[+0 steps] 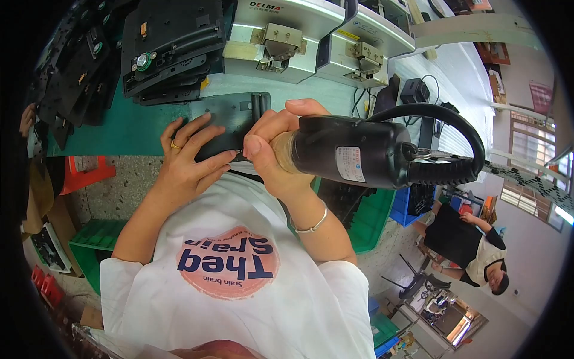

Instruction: The person assembles plastic housing components by securing plastic covers to the housing with screws, using an electric screwdriver at a factory workbench.

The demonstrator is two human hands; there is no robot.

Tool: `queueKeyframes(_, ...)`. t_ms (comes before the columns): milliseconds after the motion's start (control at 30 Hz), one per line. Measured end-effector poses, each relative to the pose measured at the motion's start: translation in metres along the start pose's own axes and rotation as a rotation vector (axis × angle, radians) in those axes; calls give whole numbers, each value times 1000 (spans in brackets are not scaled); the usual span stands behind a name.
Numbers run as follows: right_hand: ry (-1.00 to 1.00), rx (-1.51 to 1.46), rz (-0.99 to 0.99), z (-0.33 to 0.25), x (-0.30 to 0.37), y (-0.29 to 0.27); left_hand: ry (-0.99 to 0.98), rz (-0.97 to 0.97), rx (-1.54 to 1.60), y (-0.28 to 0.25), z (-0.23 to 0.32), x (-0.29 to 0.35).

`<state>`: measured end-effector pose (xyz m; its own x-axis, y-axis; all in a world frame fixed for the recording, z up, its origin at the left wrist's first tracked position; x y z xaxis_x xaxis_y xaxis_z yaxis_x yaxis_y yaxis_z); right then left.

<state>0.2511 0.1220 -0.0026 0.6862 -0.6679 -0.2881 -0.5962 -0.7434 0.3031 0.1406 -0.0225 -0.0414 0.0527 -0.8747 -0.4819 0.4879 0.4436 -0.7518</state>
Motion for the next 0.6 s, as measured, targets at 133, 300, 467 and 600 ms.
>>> queueKeyframes(133, 52, 125, -48, 0, -1, 0, -2, 2, -10, 0, 0, -1)
queueKeyframes(300, 46, 148, -58, 4, 1, 0, -5, 0, -25, 1, 0, -1)
queueKeyframes(467, 31, 177, -61, 4, 2, 2, 0, 6, -35, 1, 1, 1)
queueKeyframes(600, 9, 247, -78, 3, 2, 4, 2, 1, -34, 1, 1, 2)
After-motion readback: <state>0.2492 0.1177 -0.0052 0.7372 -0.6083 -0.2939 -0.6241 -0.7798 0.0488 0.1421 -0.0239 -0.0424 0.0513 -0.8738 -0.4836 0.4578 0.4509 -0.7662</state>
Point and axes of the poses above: each hand's wrist, its own x-axis away from the middle knuckle, its own y-axis out of the palm, z = x × y, the point moved 3 cm from there along -x, towards the middle knuckle, and after that the axes turned 11 degrees about y, right-handed, at the moved point
